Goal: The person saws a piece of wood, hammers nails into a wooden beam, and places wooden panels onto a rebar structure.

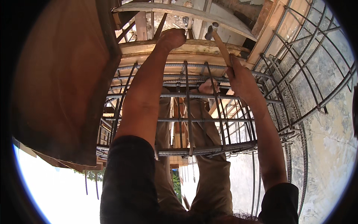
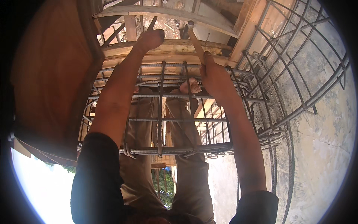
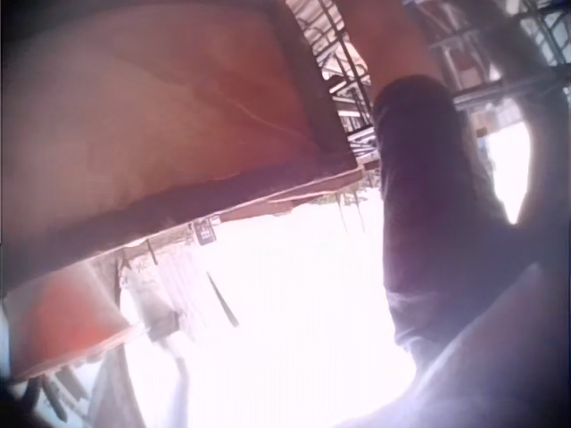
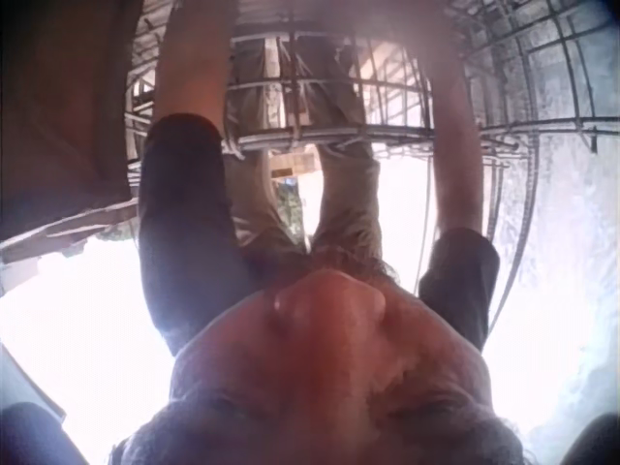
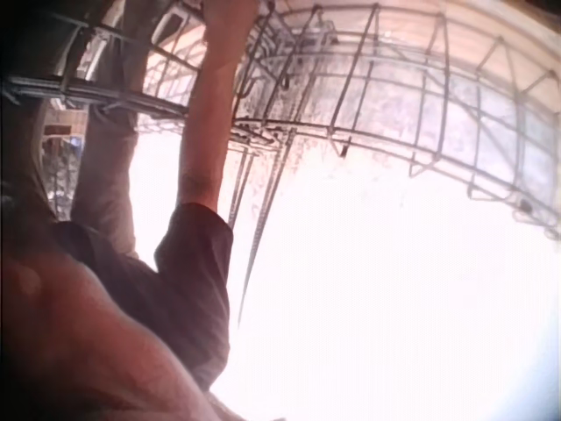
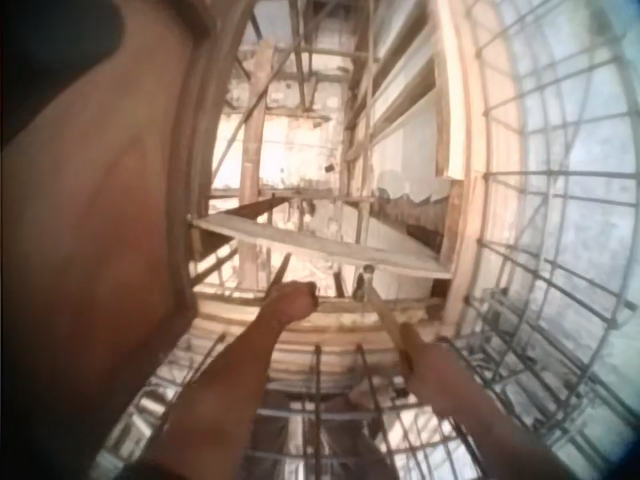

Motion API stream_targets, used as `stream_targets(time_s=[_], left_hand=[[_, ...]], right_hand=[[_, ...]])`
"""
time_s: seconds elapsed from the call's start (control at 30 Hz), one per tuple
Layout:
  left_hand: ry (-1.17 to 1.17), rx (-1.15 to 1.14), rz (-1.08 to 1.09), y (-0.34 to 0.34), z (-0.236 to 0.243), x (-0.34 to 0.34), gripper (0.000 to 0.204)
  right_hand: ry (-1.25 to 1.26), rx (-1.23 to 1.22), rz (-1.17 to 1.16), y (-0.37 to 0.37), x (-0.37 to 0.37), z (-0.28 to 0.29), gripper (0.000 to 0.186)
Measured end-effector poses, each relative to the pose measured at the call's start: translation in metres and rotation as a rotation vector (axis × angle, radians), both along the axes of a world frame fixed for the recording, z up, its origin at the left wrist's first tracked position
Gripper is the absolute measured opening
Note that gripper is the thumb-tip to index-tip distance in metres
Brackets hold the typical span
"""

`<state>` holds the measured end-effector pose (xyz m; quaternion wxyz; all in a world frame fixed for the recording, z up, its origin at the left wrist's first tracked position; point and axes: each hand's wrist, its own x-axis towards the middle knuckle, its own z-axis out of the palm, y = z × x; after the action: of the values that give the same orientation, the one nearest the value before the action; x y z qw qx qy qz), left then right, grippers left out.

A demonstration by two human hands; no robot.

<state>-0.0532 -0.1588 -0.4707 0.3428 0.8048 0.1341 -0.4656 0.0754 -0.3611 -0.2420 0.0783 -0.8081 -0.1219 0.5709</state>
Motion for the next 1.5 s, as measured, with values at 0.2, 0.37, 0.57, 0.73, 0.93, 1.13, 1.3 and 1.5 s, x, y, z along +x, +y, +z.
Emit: stream_targets(time_s=[0.2,0.37,0.57,0.73,0.93,1.13,1.3,1.5], left_hand=[[-0.088,0.044,0.029,-0.008,0.005,0.004,0.025],[-0.072,0.088,0.096,-0.006,-0.027,-0.023,0.026],[0.023,-0.379,1.120,0.011,0.008,0.001,0.025],[-0.161,-0.542,1.323,0.012,0.034,-0.015,0.022],[-0.196,-0.474,1.090,-0.020,0.052,0.010,0.022],[-0.430,-0.396,0.993,-0.026,0.025,-0.001,0.023],[-0.076,-0.510,0.974,-0.019,0.039,0.008,0.028],[-0.086,-0.668,1.189,-0.025,0.027,-0.008,0.034]], right_hand=[[0.005,-0.056,0.052,-0.016,-0.017,-0.017,0.046],[0.197,-0.195,0.016,0.008,-0.011,-0.012,0.045],[0.236,-0.207,-0.011,0.001,-0.002,-0.016,0.045],[0.273,-0.200,0.009,0.007,-0.002,-0.012,0.045],[0.225,-0.150,0.048,0.001,-0.004,-0.018,0.046],[0.199,-0.120,0.053,-0.002,-0.008,-0.018,0.047],[0.222,-0.163,-0.002,-0.002,-0.003,-0.016,0.045],[0.224,-0.157,-0.008,0.002,-0.007,-0.016,0.044]])
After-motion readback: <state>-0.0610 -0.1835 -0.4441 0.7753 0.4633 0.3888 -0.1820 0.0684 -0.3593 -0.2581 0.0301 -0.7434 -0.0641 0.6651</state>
